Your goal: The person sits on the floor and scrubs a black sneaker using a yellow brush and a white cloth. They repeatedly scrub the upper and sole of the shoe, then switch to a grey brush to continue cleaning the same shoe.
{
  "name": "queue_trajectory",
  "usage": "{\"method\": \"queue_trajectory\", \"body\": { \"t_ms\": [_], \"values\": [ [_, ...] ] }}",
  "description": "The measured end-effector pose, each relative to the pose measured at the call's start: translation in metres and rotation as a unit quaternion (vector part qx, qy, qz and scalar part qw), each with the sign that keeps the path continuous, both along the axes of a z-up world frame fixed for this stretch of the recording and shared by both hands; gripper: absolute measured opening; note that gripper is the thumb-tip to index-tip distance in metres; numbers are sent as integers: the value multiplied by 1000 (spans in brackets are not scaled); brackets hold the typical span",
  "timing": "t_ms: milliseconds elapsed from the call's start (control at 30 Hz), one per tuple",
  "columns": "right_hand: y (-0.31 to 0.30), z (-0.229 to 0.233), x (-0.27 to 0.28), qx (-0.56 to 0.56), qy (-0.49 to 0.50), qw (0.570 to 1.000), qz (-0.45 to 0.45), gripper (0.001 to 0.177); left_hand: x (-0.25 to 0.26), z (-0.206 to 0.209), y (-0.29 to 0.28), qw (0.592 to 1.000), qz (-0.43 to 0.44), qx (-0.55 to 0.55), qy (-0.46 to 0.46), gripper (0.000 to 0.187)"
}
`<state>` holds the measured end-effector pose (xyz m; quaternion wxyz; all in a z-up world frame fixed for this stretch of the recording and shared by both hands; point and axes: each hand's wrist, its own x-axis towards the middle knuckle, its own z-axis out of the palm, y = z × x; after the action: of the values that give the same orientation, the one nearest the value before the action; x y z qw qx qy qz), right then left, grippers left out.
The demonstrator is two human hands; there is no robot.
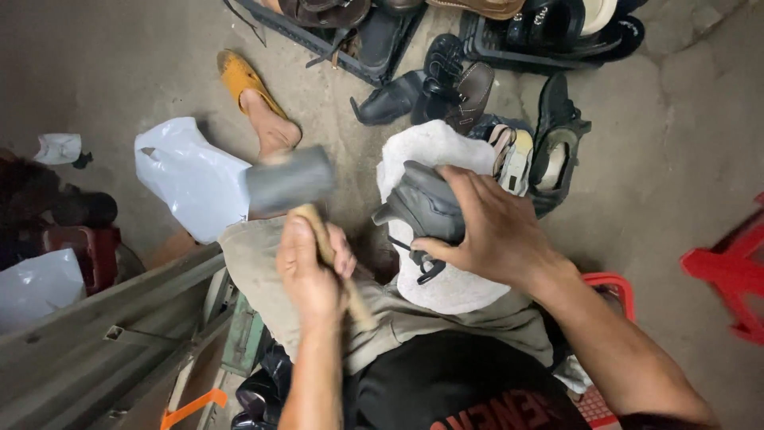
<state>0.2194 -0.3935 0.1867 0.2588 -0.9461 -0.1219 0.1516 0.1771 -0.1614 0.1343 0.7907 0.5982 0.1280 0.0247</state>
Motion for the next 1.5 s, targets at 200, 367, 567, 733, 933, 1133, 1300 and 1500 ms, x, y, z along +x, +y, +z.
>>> {"method": "queue_trajectory", "body": {
  "t_ms": [200, 367, 567, 733, 933, 1133, 1300, 1500],
  "values": [
    [-14, -16, -1, 39, -43, 998, 13, 91, 5, -2, -2, 988, -41, 129, 72, 33],
    [-14, -9, 4, 39, -4, 999, 8, 87, -4, -35, -5, 989, -82, 48, 117, 20],
    [-11, -12, 8, 104, -52, 993, -4, 82, 14, -66, 15, 990, 78, -71, 97, 53],
    [-17, -26, 8, 125, -84, 989, 15, 80, 6, -54, 12, 992, 14, -92, 86, 35],
    [-27, -28, 5, 129, -94, 987, 12, 86, -8, -71, 5, 992, -66, -50, 97, 23],
    [-43, 18, 6, 194, -71, 978, -26, 86, -6, 13, 4, 992, -100, 76, 17, 43],
    [-43, 49, -1, 407, -161, 899, 8, 85, -18, 82, 4, 986, -28, 23, -164, 47],
    [-22, 27, 3, 440, -165, 883, -6, 57, -26, 108, -6, 933, -118, 293, -176, 24]
  ]
}}
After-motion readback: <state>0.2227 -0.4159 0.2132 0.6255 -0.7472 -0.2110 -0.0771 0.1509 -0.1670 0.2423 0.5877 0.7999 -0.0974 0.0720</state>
